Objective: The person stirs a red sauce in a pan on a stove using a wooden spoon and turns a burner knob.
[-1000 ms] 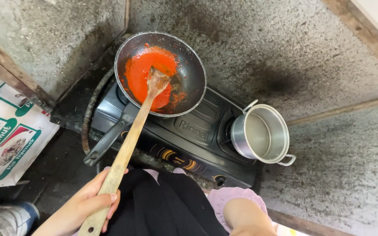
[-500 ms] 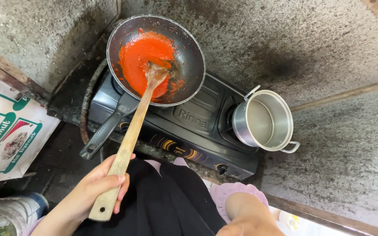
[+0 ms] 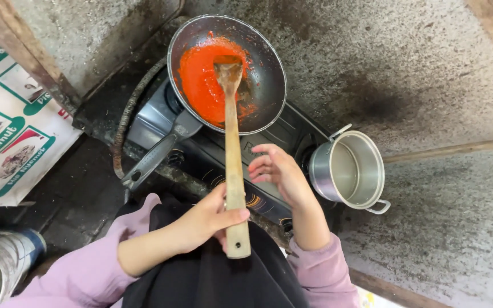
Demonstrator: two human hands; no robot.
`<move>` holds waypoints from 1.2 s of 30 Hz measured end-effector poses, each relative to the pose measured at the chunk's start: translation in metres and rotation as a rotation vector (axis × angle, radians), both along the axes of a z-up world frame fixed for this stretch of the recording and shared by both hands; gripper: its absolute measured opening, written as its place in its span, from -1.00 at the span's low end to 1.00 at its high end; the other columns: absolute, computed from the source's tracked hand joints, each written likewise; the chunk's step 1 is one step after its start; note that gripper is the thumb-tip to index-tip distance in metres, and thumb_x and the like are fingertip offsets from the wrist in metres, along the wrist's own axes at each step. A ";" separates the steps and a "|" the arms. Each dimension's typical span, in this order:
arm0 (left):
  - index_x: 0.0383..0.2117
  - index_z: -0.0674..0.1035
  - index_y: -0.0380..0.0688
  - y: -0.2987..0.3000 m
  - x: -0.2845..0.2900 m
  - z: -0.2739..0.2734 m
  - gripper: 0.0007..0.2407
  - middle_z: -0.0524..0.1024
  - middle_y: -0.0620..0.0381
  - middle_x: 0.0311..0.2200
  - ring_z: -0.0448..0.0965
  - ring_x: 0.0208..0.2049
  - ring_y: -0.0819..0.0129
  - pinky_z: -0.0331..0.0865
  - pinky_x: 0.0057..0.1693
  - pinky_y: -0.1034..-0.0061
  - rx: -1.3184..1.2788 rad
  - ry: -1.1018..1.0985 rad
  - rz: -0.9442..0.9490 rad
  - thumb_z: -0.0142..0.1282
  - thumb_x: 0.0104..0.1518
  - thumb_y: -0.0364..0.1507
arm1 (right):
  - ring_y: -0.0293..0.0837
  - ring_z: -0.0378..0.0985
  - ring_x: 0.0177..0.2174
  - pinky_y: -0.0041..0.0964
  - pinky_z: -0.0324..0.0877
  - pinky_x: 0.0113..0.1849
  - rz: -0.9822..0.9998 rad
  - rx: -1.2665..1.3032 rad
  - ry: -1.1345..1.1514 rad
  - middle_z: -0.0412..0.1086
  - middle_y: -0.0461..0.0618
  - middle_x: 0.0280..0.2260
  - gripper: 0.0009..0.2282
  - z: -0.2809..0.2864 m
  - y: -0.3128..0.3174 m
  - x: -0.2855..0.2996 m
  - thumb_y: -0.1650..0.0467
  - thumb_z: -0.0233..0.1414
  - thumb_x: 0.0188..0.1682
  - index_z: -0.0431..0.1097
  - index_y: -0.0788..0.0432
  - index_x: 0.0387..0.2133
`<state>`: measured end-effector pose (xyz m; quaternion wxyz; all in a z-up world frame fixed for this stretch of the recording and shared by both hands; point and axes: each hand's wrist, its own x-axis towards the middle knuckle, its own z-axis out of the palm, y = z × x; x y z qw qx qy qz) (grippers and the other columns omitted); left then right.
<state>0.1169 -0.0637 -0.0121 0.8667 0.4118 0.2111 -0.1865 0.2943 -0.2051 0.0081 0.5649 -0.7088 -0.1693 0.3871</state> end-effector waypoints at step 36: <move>0.39 0.22 0.22 0.107 -0.018 -0.076 -0.46 0.61 -0.12 -0.26 0.73 -0.28 -0.15 0.61 -0.16 0.09 1.542 0.189 -0.278 -0.01 0.23 -0.21 | 0.18 0.54 0.01 0.05 0.40 0.03 0.379 -1.334 -0.896 0.57 0.09 -0.09 -0.70 0.051 0.008 0.137 0.14 0.04 0.04 0.51 -0.31 0.03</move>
